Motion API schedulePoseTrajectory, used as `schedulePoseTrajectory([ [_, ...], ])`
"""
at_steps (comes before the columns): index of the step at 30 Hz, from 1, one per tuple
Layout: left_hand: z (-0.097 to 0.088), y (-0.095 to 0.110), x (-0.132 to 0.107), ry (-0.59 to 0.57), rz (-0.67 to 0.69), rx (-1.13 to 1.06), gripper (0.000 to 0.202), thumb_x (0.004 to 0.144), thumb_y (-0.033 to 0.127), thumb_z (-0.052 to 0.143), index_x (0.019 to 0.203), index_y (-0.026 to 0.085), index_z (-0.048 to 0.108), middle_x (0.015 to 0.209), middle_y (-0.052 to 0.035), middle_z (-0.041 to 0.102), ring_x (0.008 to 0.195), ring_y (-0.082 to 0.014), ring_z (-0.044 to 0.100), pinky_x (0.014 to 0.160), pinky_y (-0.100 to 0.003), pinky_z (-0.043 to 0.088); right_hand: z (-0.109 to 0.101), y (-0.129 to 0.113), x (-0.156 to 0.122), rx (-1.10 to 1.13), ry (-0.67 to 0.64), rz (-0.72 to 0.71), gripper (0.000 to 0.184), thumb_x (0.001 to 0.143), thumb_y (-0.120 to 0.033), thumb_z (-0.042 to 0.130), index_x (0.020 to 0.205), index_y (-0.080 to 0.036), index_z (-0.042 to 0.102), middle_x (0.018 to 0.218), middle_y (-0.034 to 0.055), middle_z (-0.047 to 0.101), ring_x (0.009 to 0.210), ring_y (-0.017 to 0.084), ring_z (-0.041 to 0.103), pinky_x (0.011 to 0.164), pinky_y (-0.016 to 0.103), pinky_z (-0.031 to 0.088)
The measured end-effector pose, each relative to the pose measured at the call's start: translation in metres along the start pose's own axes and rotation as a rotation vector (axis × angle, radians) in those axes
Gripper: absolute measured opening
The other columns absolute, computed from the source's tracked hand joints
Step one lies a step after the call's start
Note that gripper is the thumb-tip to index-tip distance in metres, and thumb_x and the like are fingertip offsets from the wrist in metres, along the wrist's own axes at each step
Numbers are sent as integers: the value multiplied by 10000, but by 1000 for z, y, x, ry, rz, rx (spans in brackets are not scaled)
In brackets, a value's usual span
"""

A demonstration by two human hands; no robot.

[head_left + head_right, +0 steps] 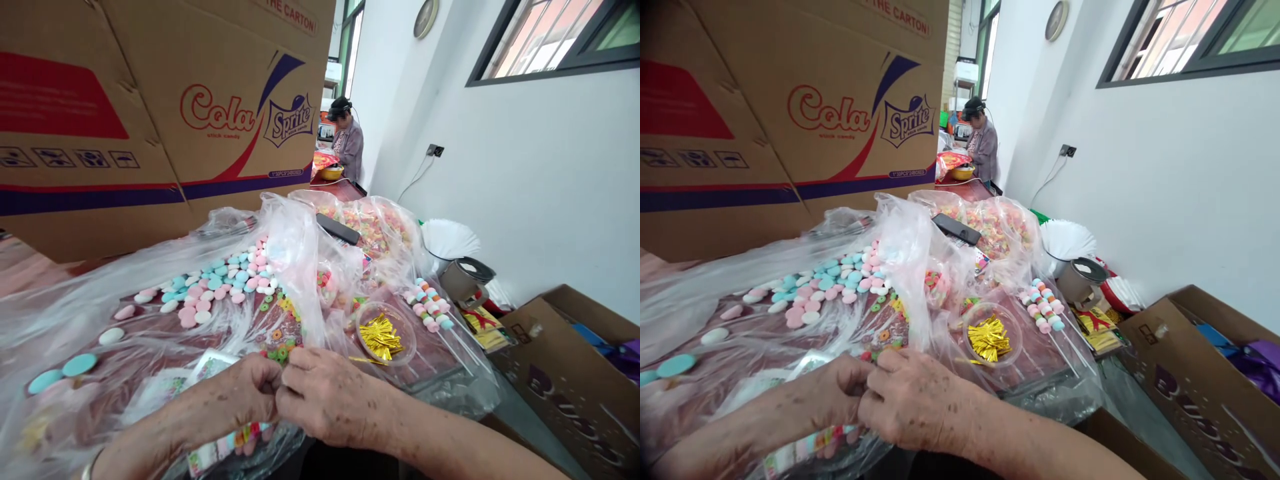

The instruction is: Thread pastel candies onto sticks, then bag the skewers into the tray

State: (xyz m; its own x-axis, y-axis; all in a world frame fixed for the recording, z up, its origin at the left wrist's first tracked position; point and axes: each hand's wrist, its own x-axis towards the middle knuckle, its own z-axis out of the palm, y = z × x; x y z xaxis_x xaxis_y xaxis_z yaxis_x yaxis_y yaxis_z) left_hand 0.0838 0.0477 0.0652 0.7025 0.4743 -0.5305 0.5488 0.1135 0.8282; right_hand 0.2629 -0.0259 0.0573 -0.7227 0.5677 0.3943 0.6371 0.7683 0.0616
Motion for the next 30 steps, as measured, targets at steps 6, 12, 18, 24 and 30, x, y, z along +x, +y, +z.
schedulePoseTrajectory([
  [6,14,-16,19,672,333,861,220,801,88,422,807,166,628,709,-99,718,640,-268,683,584,-357,510,37,-5,16,-89,45,541,51,870,-113,595,865,-163,589,810,68,626,754,210,536,608,310,395],
  [12,32,-26,15,1208,921,721,153,874,182,596,1025,178,619,983,-139,716,925,-286,667,845,-429,525,31,24,38,196,437,852,181,888,-138,464,735,-200,540,703,15,616,682,158,558,648,273,409],
  [18,18,-2,-11,685,425,-616,451,879,591,543,1042,177,616,729,-40,691,684,-233,641,600,-332,507,20,-3,56,447,710,670,174,851,-131,440,715,-196,528,693,5,584,671,131,548,656,242,427],
  [24,-24,10,-37,388,646,-651,497,828,647,599,887,166,710,644,-68,709,708,-240,643,705,-340,512,29,-10,53,635,647,796,173,875,-172,463,721,-196,538,631,-23,543,594,113,515,582,217,414],
  [30,0,-3,-29,444,488,-872,247,825,393,718,830,150,671,793,-39,705,717,-151,618,691,-251,487,34,-27,62,745,607,705,199,889,-224,495,716,-187,584,701,5,604,666,126,565,662,235,468],
])
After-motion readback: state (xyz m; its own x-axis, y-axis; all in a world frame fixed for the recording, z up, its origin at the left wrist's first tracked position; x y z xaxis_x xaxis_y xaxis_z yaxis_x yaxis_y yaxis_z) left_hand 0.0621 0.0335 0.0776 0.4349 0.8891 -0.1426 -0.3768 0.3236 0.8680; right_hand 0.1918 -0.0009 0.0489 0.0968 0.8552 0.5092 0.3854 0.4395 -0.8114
